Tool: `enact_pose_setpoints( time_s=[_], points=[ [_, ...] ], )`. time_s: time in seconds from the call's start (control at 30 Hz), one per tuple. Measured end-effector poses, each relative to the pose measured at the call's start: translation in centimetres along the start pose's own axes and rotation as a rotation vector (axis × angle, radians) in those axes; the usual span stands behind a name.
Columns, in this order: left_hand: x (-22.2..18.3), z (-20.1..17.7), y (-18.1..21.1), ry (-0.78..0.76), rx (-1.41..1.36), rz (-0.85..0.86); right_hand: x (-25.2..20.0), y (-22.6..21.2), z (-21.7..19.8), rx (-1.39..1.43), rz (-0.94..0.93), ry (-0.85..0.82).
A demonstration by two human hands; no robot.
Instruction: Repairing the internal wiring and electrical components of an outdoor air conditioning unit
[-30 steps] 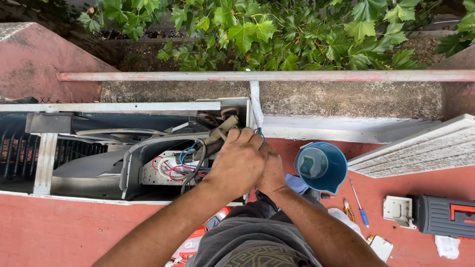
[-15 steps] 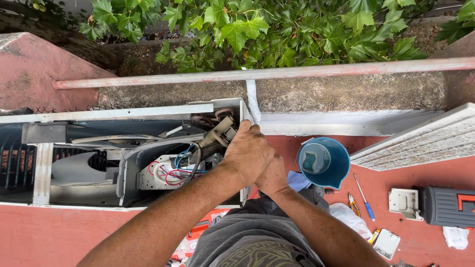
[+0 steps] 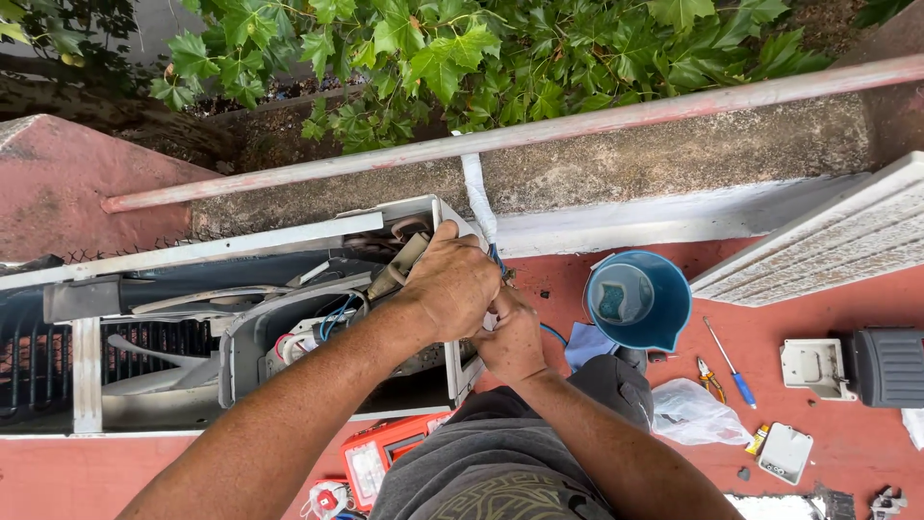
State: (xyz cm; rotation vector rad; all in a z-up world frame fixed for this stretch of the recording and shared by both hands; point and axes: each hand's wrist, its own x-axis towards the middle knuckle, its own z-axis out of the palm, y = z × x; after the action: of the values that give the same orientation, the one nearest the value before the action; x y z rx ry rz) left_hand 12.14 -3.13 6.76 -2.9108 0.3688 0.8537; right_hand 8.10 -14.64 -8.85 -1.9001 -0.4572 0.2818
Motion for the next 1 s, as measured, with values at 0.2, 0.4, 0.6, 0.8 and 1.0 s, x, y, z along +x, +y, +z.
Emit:
enact_pose_setpoints(
  time_s=[0.2, 0.4, 0.6, 0.8, 1.0],
  points=[
    [0.3, 0.8, -0.2, -0.014, 0.021, 0.002, -0.3, 2.8, 0.9, 0.004, 0.001, -0.045],
    [0.0, 0.7, -0.2, 0.005, 0.025, 0.016, 0.0, 2.0, 0.7, -0.095, -0.024, -0.059],
    [0.0, 1.5, -0.7, 0.090, -0.056, 0.001, 1.6, -3.2, -4.0, -0.131, -0.154, -0.078],
    [-4.9, 1.2, -1.0, 0.532, -0.234, -0.070, 2.7, -1.1, -4.5, -0.498, -0.382, -0.278],
    [-11.6, 5.0, -1.5, 0.942, -0.696, -0.399, 3.1, -11.3, -6.9, -0.803, -0.797, -0.405]
  ],
)
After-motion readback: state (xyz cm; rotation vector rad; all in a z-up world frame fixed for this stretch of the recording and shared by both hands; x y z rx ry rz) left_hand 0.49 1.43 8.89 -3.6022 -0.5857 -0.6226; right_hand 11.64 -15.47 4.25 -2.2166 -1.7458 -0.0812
